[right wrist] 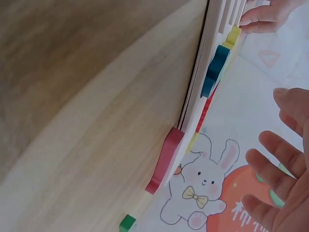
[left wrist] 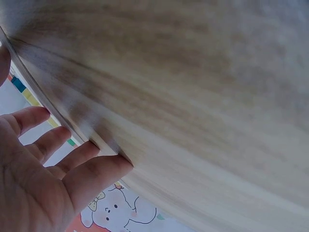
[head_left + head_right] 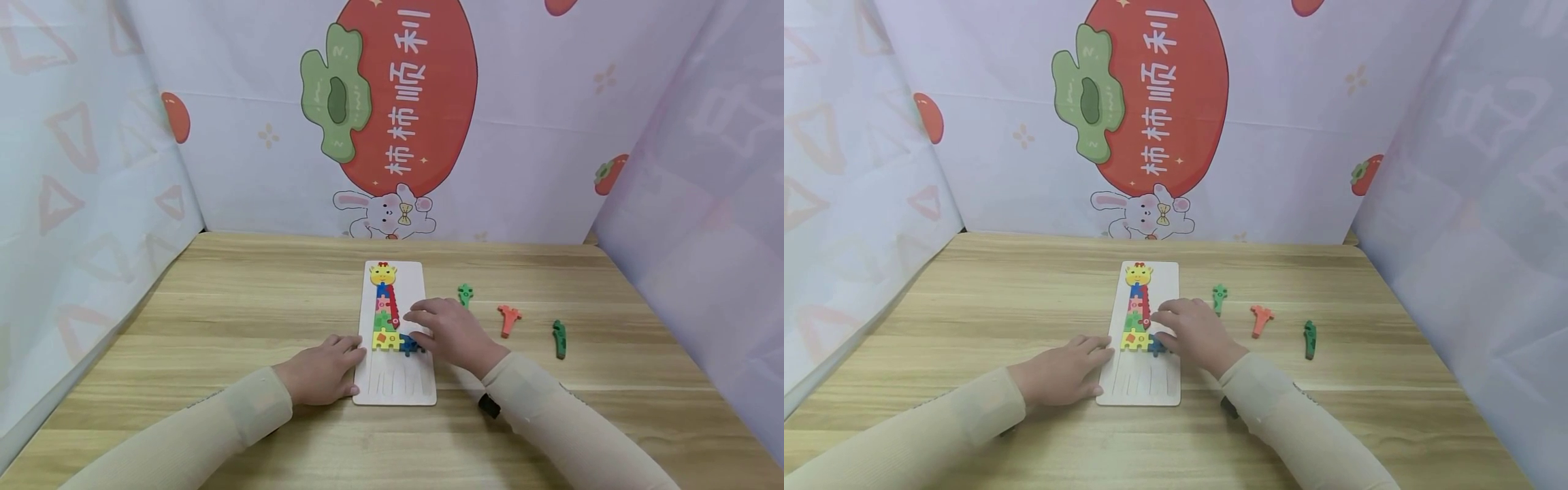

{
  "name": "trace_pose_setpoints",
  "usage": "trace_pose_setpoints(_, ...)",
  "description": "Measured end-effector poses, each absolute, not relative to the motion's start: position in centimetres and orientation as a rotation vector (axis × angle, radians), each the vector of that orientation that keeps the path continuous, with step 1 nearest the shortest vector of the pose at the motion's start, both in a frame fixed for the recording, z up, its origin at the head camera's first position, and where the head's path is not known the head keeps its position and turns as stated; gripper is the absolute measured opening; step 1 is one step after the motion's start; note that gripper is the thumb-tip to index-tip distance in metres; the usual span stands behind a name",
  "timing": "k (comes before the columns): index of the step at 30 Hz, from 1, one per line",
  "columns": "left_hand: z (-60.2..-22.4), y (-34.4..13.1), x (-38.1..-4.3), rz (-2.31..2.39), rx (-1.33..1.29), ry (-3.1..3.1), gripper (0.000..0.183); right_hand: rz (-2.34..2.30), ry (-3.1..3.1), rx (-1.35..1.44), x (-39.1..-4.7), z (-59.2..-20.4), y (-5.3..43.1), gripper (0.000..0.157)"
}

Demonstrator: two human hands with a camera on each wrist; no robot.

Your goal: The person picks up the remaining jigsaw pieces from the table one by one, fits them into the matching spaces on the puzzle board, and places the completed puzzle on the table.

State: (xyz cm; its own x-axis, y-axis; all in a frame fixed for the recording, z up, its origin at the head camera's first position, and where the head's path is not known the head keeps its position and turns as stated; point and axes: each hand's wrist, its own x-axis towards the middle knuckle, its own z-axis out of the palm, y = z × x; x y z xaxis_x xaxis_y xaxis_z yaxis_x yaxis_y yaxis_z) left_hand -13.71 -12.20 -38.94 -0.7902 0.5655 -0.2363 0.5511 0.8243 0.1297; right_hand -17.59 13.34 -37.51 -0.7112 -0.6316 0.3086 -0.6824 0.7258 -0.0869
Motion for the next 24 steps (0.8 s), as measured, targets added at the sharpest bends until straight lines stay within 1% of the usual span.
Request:
trace_pose_setpoints(8,-38.9,-12.3,-13.7,0.083,0.858,2.744,0.064,0.291,-2.693,1.058,-17.7,-37.6,13.8,0.033)
trace_pose_setpoints(24,-38.9,-12.3,-13.7,0.077,0.862,2.742,0.064,0.238,-2.760,1.080,-18.3,-37.5,14.9,0.042)
